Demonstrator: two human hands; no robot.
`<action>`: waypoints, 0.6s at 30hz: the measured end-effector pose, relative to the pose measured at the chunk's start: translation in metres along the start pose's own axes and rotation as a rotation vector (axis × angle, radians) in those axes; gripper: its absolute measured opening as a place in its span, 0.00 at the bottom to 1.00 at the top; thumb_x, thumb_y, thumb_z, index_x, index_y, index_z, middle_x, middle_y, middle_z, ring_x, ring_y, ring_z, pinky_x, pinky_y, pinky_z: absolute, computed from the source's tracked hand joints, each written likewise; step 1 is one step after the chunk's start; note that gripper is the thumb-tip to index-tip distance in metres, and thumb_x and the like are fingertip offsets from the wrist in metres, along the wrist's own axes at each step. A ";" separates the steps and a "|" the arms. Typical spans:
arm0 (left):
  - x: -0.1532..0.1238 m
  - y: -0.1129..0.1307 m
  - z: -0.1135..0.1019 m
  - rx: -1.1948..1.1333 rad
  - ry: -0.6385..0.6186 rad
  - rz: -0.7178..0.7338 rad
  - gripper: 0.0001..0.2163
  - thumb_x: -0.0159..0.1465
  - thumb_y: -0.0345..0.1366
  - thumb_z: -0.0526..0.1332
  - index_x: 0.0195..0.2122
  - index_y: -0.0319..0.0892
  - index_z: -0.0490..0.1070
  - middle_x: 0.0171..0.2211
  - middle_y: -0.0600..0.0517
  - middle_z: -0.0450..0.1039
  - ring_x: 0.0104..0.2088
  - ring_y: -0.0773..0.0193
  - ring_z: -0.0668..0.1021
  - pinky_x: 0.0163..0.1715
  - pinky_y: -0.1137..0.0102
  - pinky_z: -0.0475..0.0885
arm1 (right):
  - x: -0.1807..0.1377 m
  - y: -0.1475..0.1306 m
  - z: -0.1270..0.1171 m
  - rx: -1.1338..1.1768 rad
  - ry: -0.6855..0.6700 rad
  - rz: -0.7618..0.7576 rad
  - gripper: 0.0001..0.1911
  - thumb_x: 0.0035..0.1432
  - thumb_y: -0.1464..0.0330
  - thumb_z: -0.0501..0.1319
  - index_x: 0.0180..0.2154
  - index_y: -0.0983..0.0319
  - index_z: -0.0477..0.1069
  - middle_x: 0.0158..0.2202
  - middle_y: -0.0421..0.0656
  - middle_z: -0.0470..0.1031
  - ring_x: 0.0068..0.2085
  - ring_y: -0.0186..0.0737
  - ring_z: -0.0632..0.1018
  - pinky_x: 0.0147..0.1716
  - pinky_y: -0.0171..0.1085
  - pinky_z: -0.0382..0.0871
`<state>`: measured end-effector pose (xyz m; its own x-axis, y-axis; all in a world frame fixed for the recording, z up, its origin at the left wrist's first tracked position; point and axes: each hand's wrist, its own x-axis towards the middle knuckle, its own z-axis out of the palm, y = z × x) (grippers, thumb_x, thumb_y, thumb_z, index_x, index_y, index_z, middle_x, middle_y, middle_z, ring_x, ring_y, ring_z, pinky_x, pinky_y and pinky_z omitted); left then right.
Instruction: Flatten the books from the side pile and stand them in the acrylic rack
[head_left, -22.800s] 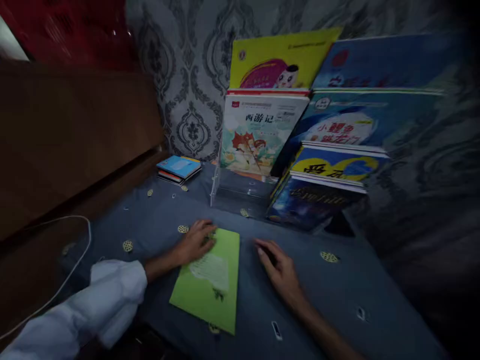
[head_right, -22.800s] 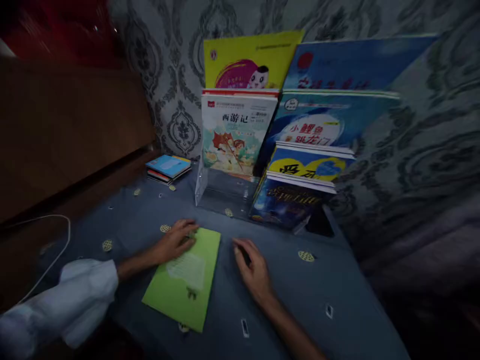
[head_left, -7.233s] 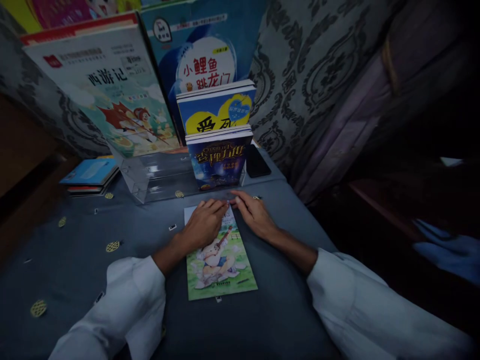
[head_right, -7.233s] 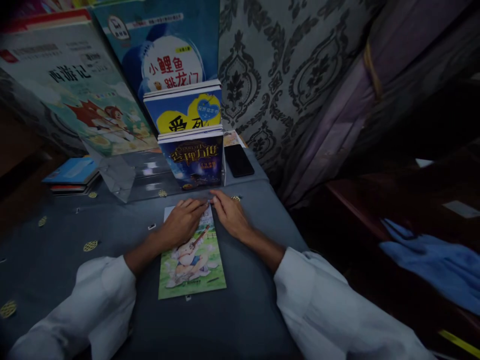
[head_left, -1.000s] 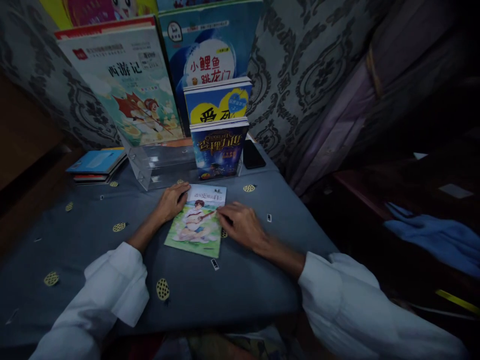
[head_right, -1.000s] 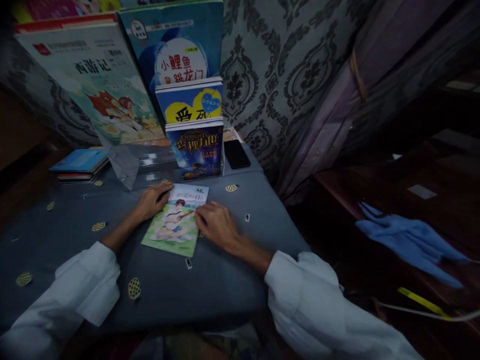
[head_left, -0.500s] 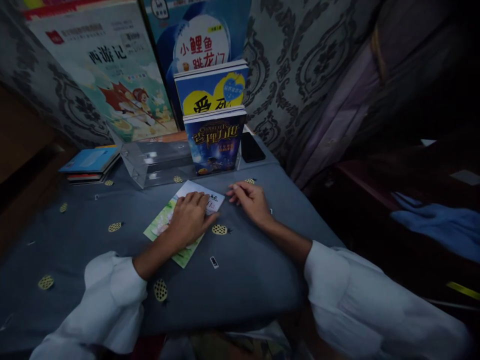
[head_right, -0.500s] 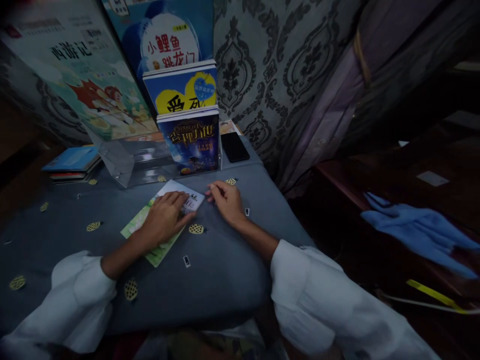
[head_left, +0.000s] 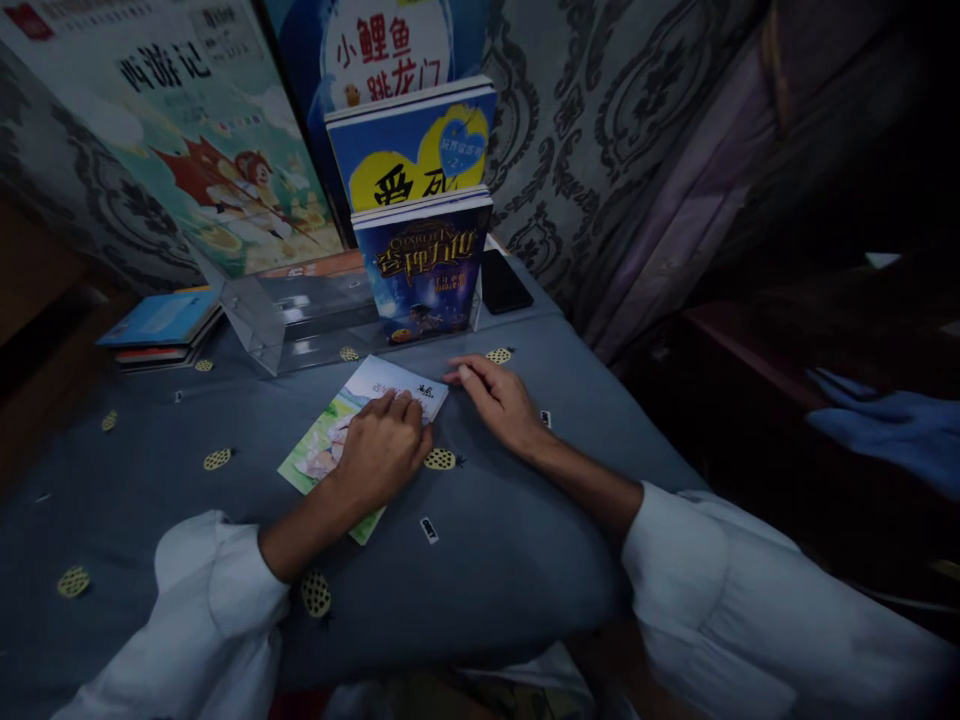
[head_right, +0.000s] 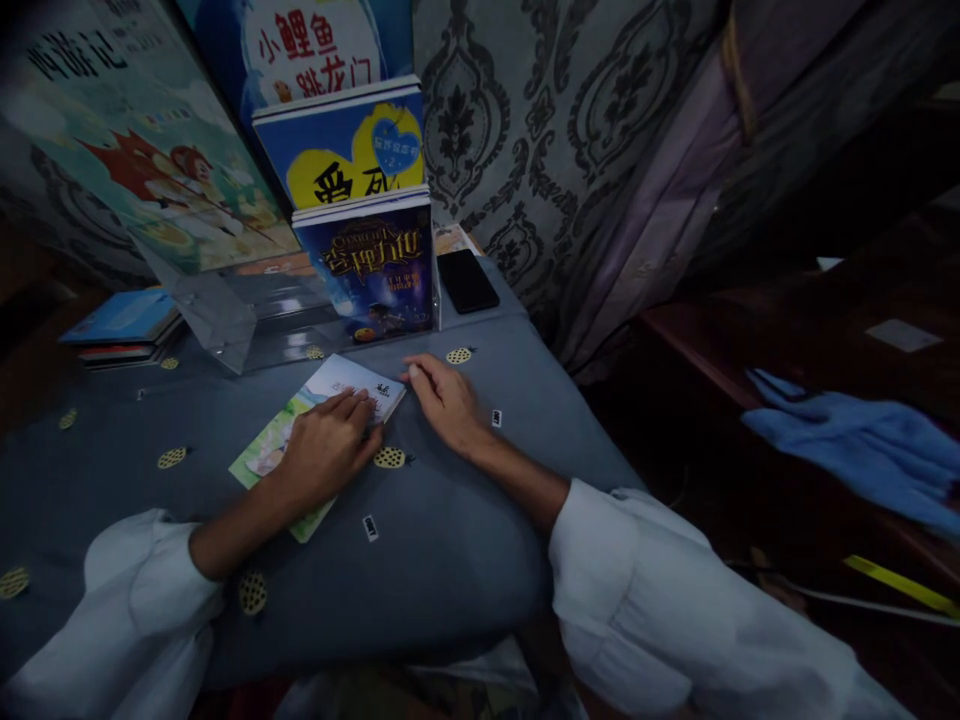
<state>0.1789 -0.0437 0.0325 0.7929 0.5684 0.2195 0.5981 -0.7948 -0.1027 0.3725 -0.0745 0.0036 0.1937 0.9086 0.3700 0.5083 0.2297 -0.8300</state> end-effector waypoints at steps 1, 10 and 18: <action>0.000 0.000 -0.001 0.001 0.005 0.003 0.09 0.69 0.33 0.58 0.45 0.35 0.74 0.48 0.38 0.80 0.53 0.48 0.80 0.52 0.57 0.78 | 0.000 -0.001 0.000 -0.005 -0.001 -0.002 0.16 0.70 0.64 0.52 0.49 0.58 0.76 0.40 0.44 0.85 0.44 0.44 0.83 0.46 0.42 0.74; -0.001 -0.002 0.003 0.001 0.064 0.021 0.10 0.70 0.32 0.54 0.44 0.37 0.75 0.46 0.41 0.81 0.50 0.51 0.82 0.52 0.57 0.78 | -0.002 -0.006 -0.001 -0.023 0.007 -0.045 0.16 0.70 0.65 0.52 0.49 0.59 0.76 0.42 0.45 0.84 0.45 0.44 0.83 0.48 0.43 0.74; 0.001 -0.001 -0.001 0.034 0.038 0.022 0.10 0.70 0.32 0.54 0.43 0.36 0.75 0.46 0.40 0.81 0.50 0.51 0.82 0.51 0.59 0.78 | -0.004 -0.008 -0.002 -0.035 0.007 -0.057 0.16 0.71 0.64 0.51 0.50 0.58 0.76 0.41 0.45 0.84 0.46 0.45 0.82 0.50 0.44 0.73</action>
<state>0.1790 -0.0428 0.0333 0.8014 0.5418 0.2534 0.5847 -0.7989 -0.1411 0.3693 -0.0808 0.0098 0.1694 0.8919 0.4193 0.5473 0.2687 -0.7926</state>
